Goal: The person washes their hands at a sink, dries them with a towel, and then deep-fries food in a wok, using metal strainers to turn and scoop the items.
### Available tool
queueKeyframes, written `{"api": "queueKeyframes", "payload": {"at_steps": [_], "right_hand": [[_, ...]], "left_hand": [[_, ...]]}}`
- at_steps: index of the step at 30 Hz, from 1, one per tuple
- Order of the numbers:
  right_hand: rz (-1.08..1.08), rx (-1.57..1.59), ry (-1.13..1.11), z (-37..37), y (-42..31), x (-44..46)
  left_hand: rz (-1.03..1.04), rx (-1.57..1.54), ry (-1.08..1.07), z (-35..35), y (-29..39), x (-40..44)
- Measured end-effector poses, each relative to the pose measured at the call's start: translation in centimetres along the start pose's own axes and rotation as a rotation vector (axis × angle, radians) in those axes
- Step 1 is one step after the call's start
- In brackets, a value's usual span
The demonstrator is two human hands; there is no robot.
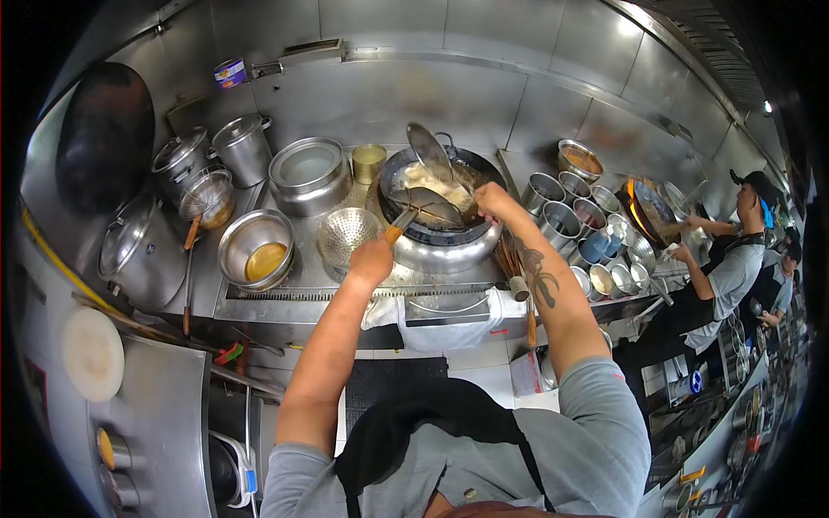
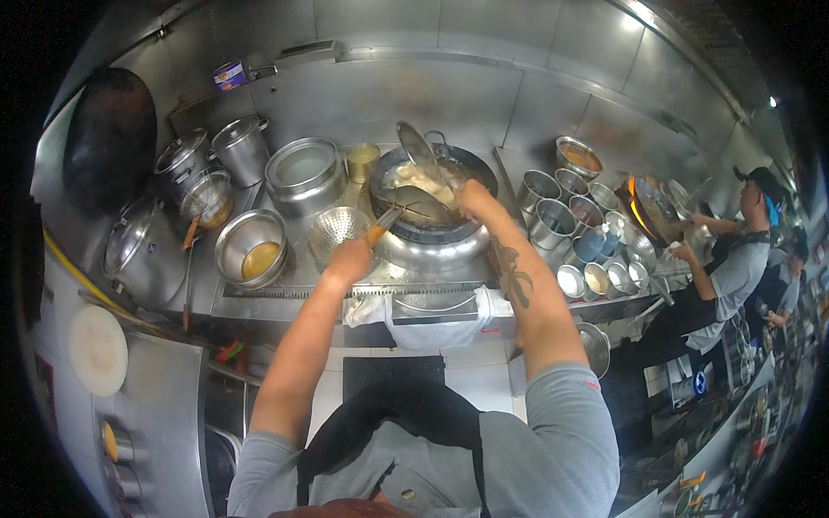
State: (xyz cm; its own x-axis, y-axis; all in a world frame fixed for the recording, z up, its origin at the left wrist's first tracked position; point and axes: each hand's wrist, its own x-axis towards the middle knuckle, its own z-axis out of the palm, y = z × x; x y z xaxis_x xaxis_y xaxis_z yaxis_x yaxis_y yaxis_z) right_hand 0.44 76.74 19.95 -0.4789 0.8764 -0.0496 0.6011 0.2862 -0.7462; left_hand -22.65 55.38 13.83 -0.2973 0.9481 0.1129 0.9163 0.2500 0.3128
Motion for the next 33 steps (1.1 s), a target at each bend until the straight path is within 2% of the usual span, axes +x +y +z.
{"api": "queueKeyframes", "payload": {"at_steps": [4, 7, 8, 12, 16, 18, 21, 25, 28, 31, 33], "right_hand": [[-0.042, -0.046, 0.029, -1.2, -1.4, -3.1], [0.171, -0.151, -0.087, 0.6, 1.8, -0.6], [0.181, -0.183, -0.074, 0.9, 1.7, -0.7], [0.047, -0.149, -0.010, 0.6, -0.4, -1.0], [0.111, -0.162, -0.034, 1.8, 2.2, 1.1], [0.157, -0.138, -0.044, 1.0, 0.9, 0.8], [0.085, -0.144, 0.016, -0.3, -1.0, -0.8], [0.125, -0.187, 0.028, 0.6, 1.8, 1.2], [0.186, -0.290, 0.016, 0.0, 0.5, 1.7], [0.093, -0.297, -0.010, -1.2, -1.3, 1.5], [0.044, -0.259, 0.055, -1.0, -1.5, 1.1]], "left_hand": [[0.012, 0.016, 0.034, -0.4, 0.2, -0.1], [0.016, 0.016, -0.001, -0.1, 0.3, -0.2], [0.016, 0.013, -0.013, -0.3, 0.4, 0.0], [0.003, 0.024, -0.008, -0.7, 0.5, -0.3], [-0.012, 0.018, -0.032, -1.1, 1.0, -0.9], [-0.009, 0.025, -0.022, -1.3, 0.9, -0.9], [-0.011, 0.041, -0.007, -0.7, 0.8, -1.0], [-0.015, 0.030, -0.024, -0.9, 1.0, -1.1], [0.006, 0.036, -0.021, -0.8, 0.9, -1.1], [0.023, 0.030, -0.007, -0.1, 0.4, -1.0], [0.024, 0.018, -0.004, -0.1, 0.4, -0.8]]}}
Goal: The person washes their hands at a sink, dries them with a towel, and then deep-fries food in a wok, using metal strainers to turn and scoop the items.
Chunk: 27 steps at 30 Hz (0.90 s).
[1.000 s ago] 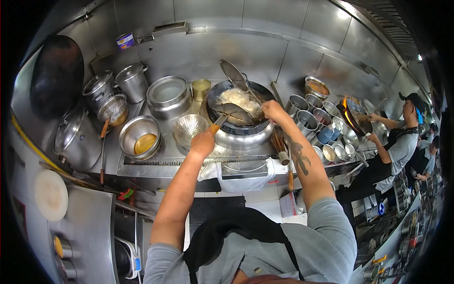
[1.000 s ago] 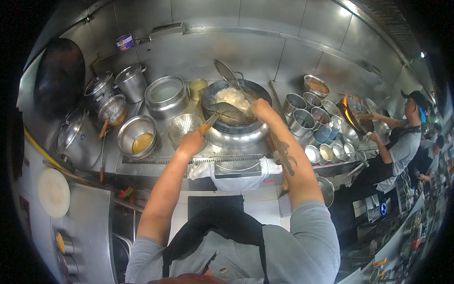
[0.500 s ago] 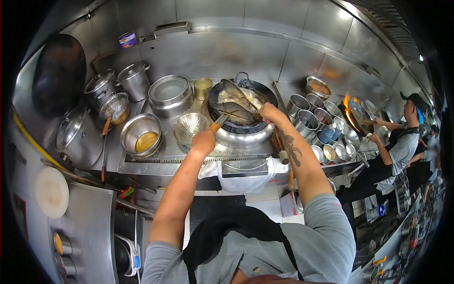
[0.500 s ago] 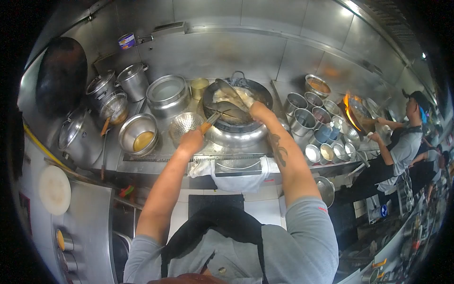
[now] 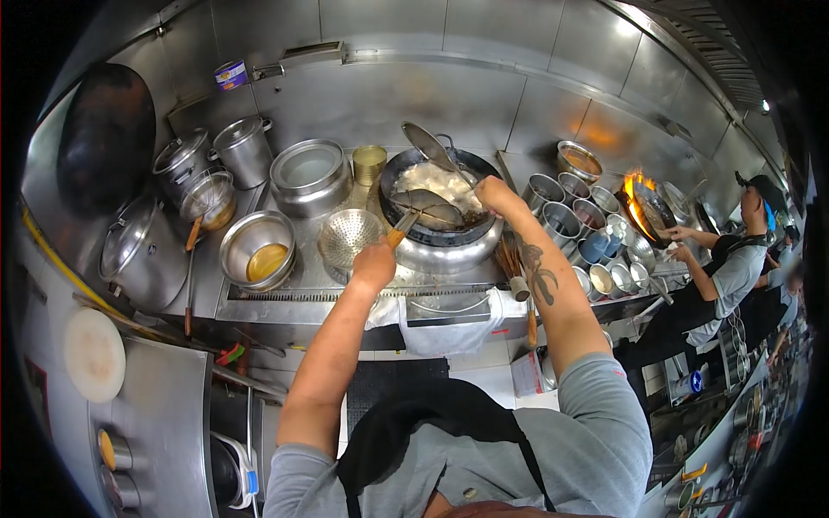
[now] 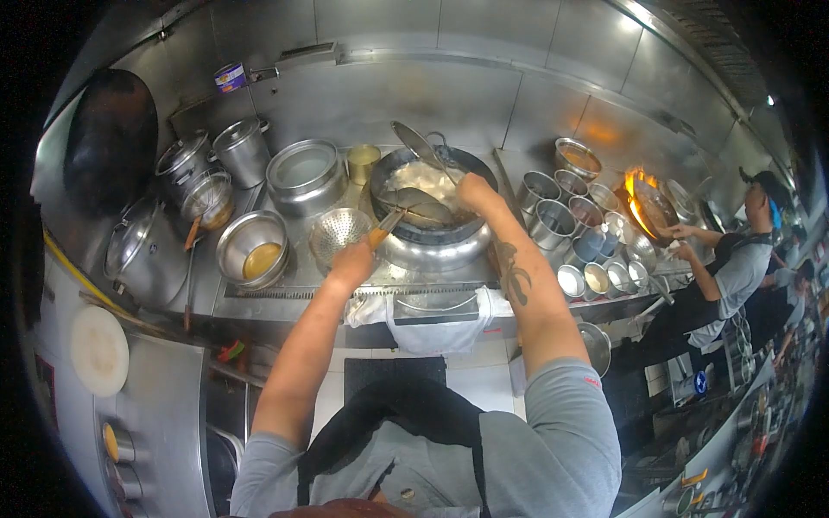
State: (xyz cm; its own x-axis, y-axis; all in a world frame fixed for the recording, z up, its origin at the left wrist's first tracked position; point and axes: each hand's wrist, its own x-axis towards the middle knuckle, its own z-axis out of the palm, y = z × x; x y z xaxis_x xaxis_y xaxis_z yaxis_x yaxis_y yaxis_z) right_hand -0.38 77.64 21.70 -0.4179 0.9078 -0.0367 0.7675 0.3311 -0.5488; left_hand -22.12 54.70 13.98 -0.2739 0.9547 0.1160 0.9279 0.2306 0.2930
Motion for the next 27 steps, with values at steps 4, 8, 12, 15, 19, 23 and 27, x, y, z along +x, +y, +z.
{"api": "queueKeyframes", "payload": {"at_steps": [4, 8, 12, 15, 19, 23, 27], "right_hand": [[0.116, -0.025, -0.038, 0.6, 0.5, -0.9], [0.118, -0.081, -0.085, -0.2, 0.7, -1.0], [-0.070, -0.113, 0.005, -0.2, -0.7, -1.8], [-0.010, -0.124, -0.058, 1.4, -1.2, -0.7], [0.145, -0.078, -0.131, 2.2, -0.9, -0.3], [-0.019, -0.080, 0.050, 1.6, -1.0, -0.6], [-0.082, -0.269, 0.076, 2.2, -1.1, 1.4]], "left_hand": [[0.001, -0.018, 0.014, 0.6, -0.3, -0.1], [-0.012, -0.029, 0.002, 0.4, -0.4, -0.6], [-0.005, -0.014, -0.021, 0.4, -0.3, -0.3], [-0.013, -0.022, -0.015, 0.6, -0.1, -0.3], [-0.016, -0.025, 0.004, 1.0, -0.4, -0.5], [-0.007, -0.039, 0.003, 0.5, -0.2, -1.1], [-0.014, -0.015, 0.001, 0.3, 0.4, -1.1]]}}
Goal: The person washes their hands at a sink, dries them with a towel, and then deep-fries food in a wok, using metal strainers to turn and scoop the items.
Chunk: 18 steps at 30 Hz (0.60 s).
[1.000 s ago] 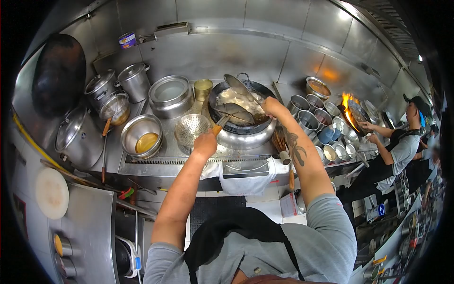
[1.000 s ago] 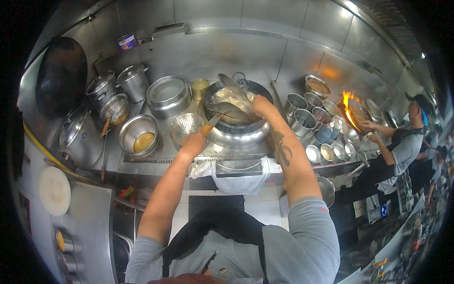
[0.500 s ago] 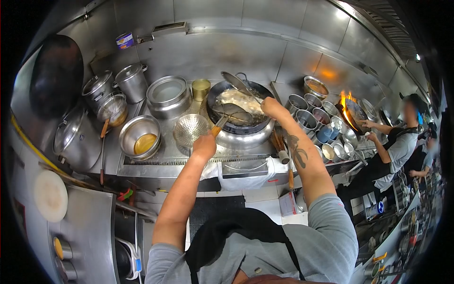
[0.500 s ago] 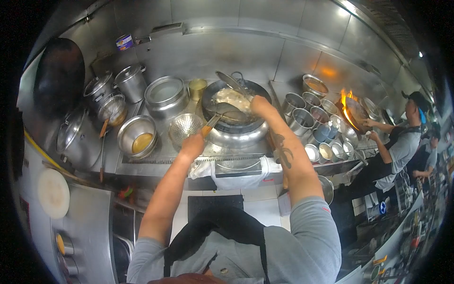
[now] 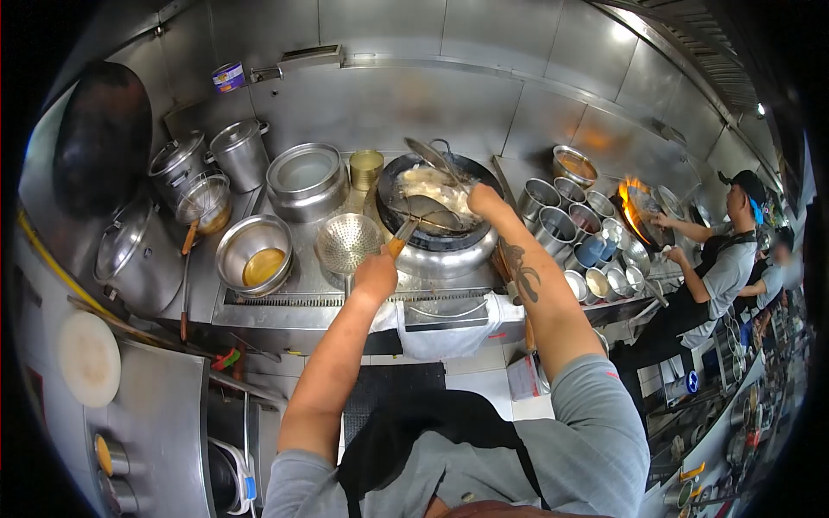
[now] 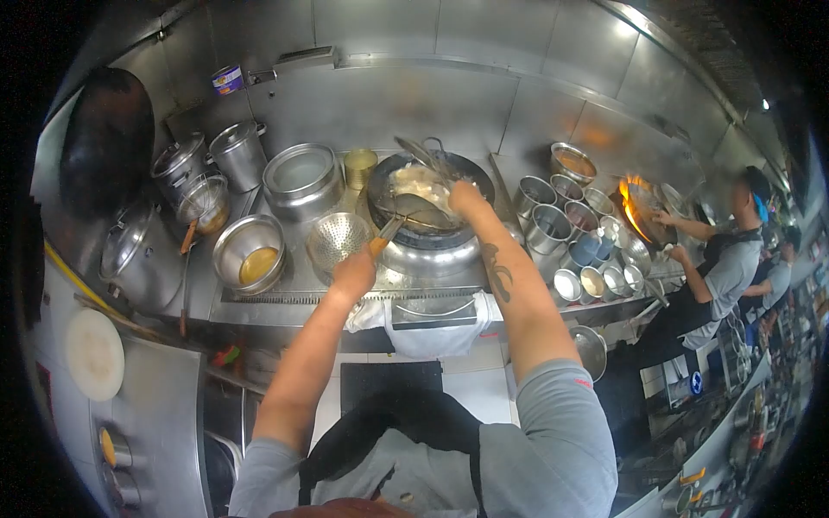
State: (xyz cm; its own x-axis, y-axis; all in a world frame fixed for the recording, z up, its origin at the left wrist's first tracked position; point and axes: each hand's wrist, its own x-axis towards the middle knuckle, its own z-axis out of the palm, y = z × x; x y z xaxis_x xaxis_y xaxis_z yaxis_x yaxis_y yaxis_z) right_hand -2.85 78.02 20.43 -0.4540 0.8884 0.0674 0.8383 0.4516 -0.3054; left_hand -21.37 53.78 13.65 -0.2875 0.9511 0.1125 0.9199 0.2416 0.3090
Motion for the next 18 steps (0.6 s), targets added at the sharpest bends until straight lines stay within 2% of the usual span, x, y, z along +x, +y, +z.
{"api": "queueKeyframes", "payload": {"at_steps": [2, 5, 6, 9, 12, 15, 18], "right_hand": [[-0.134, -0.192, -0.017, 2.2, 1.8, 0.7], [0.010, -0.171, -0.010, 1.7, 2.4, 0.0], [-0.096, -0.184, 0.007, 1.2, 3.0, 0.3], [-0.059, -0.201, -0.012, -1.6, 1.5, -0.5], [-0.028, -0.139, 0.023, -1.2, -0.2, 0.2], [-0.174, -0.197, 0.052, 2.3, 0.2, 2.5], [-0.140, -0.063, 0.010, 1.3, 0.3, 0.8]], "left_hand": [[0.013, 0.002, 0.018, 0.3, -0.2, -0.4], [-0.024, -0.017, -0.013, 0.3, -0.5, -0.8], [-0.011, -0.019, 0.003, 0.4, -0.6, -0.7], [0.015, -0.027, 0.014, 0.7, -0.5, -0.7], [0.004, -0.022, -0.006, 0.1, -0.2, -0.4], [0.019, -0.005, -0.006, 0.7, -0.2, -0.1], [0.012, 0.002, 0.016, 1.1, -0.7, -0.2]]}}
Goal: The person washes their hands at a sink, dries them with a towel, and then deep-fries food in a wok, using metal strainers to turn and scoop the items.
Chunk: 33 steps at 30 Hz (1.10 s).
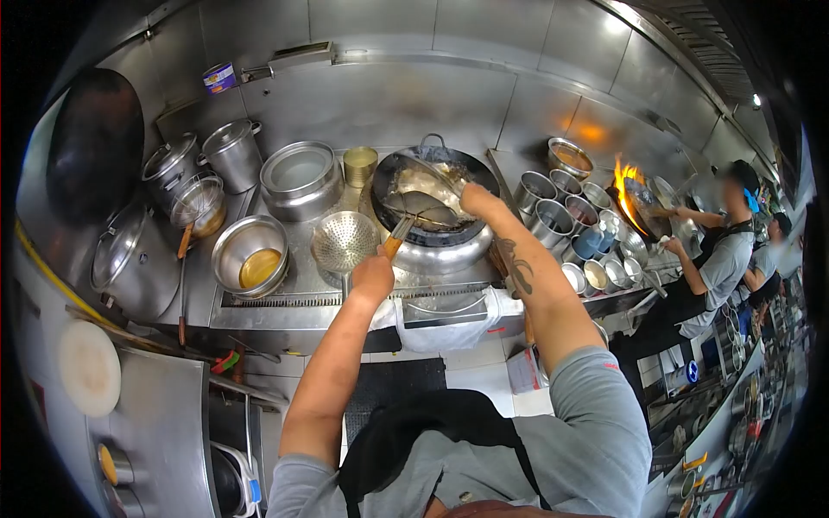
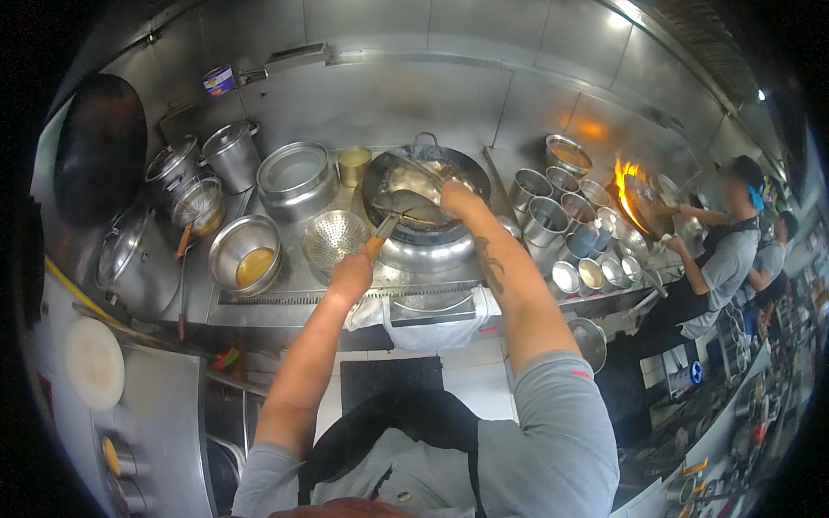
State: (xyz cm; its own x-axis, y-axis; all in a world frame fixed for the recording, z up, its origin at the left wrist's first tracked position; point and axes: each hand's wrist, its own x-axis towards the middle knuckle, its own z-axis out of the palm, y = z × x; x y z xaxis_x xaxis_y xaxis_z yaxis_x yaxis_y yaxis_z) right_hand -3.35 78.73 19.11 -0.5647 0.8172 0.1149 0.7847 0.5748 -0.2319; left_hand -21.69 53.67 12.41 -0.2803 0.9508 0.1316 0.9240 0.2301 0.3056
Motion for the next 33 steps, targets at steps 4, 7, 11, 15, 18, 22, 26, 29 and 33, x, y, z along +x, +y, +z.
{"api": "queueKeyframes", "payload": {"at_steps": [4, 7, 11, 15, 18, 22, 26, 29, 33], "right_hand": [[0.158, 0.103, -0.083, -4.8, 0.0, -4.3], [0.108, 0.147, -0.050, -6.3, 1.9, -8.0], [0.202, 0.148, -0.153, -4.3, 2.8, -10.3], [-0.038, 0.077, 0.063, -1.2, 4.3, -8.9], [-0.158, 0.151, 0.143, -2.1, 3.4, -9.4], [-0.022, 0.162, -0.037, -2.6, 0.4, -9.0], [0.098, 0.103, -0.116, -1.8, 0.3, -7.7], [0.177, 0.238, -0.017, -1.1, 3.0, -6.7], [0.224, 0.320, -0.010, -5.0, 3.0, -8.7]], "left_hand": [[0.017, 0.009, 0.010, 0.9, -0.7, 0.5], [0.032, 0.025, -0.006, 0.0, -0.5, 0.6], [0.043, 0.014, -0.020, -0.1, -0.4, 1.1], [0.054, 0.026, -0.036, -1.1, 0.0, 0.6], [0.057, 0.005, -0.028, -1.2, 0.4, 0.3], [0.030, 0.017, -0.047, -1.2, 0.8, 0.0], [0.022, 0.038, -0.044, -0.6, 0.4, 0.3], [0.019, 0.043, -0.038, 0.0, -0.1, 0.3], [0.018, 0.034, -0.019, -0.2, 0.0, 0.2]]}}
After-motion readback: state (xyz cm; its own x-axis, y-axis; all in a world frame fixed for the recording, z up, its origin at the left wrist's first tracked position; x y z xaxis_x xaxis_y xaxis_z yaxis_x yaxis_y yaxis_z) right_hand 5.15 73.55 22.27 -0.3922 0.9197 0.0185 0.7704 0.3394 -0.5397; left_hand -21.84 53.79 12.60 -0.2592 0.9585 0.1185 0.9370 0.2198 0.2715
